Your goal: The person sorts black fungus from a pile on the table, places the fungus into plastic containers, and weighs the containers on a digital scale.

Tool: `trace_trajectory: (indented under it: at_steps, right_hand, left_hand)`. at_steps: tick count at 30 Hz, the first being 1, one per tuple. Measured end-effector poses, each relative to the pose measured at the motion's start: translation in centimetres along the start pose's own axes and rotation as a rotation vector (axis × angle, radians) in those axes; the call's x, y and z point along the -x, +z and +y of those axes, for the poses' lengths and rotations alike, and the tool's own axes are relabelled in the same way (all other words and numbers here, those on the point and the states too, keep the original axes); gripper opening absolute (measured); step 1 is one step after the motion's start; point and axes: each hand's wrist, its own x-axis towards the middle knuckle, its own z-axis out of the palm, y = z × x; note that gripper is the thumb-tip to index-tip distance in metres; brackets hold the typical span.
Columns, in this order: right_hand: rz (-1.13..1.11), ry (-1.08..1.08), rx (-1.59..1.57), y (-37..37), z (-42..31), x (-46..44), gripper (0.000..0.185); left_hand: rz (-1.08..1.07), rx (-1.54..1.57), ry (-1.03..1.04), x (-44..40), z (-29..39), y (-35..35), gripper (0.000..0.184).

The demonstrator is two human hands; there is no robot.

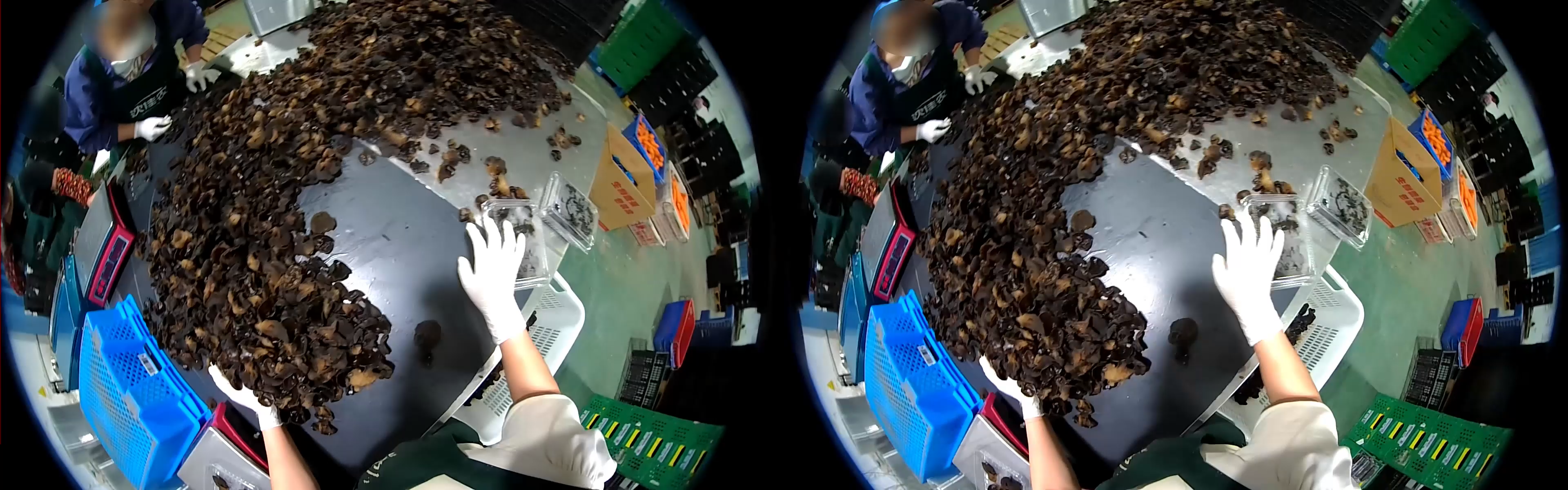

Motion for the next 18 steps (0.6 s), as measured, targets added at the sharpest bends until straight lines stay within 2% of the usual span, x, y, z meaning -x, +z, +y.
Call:
trace_trajectory:
  at_steps: [1, 2, 4, 5, 7, 8, 9, 11, 12, 16, 18]
  right_hand:
    - [-0.033, 0.043, 0.081, 0.8, 1.9, 0.8, 0.059]
    - [-0.063, -0.015, 0.067, 1.1, 3.7, 0.9, 0.062]
    - [-0.045, -0.008, 0.052, 1.7, 6.2, 0.7, 0.066]
    - [-0.021, 0.001, 0.041, 1.7, 7.3, 0.3, 0.067]
    - [-0.002, 0.024, 0.078, 1.4, 8.1, -0.6, 0.065]
    - [0.006, 0.031, 0.091, 1.2, 8.1, -1.0, 0.062]
    - [0.012, 0.036, 0.104, 0.7, 7.6, -1.7, 0.059]
    - [0.221, -0.046, -0.161, 2.3, 7.0, -2.7, 0.051]
    - [0.137, -0.071, -0.333, 0.2, 5.1, -4.0, 0.045]
    - [0.072, 0.048, -0.334, 6.7, 2.3, -6.2, 0.050]
    - [0.042, 0.261, -0.018, 9.6, 1.9, -7.9, 0.054]
  left_hand:
    - [-0.001, 0.162, -0.088, 0.1, -0.2, -0.3, 0.039]
    - [-0.038, 0.212, -0.165, 0.0, 0.1, -0.5, 0.039]
    - [0.028, 0.295, -0.173, 0.4, 0.2, 0.0, 0.037]
    - [0.007, -0.099, 0.032, 0.4, -0.4, -0.1, 0.036]
    - [-0.081, 0.285, -0.204, 0.0, 1.6, 0.9, 0.037]
    - [0.006, 0.529, -0.379, -0.1, 2.3, 1.7, 0.041]
    - [-0.089, 0.425, -0.332, -0.3, 2.8, 2.0, 0.046]
    - [0.022, 0.695, -0.591, -0.2, 5.0, 3.5, 0.046]
    - [0.022, 0.693, -0.619, -0.3, 5.4, 4.0, 0.046]
    - [-0.025, 0.397, -0.470, 0.1, 4.5, 4.5, 0.046]
    - [-0.025, 0.192, -0.353, -0.1, 4.0, 4.7, 0.046]
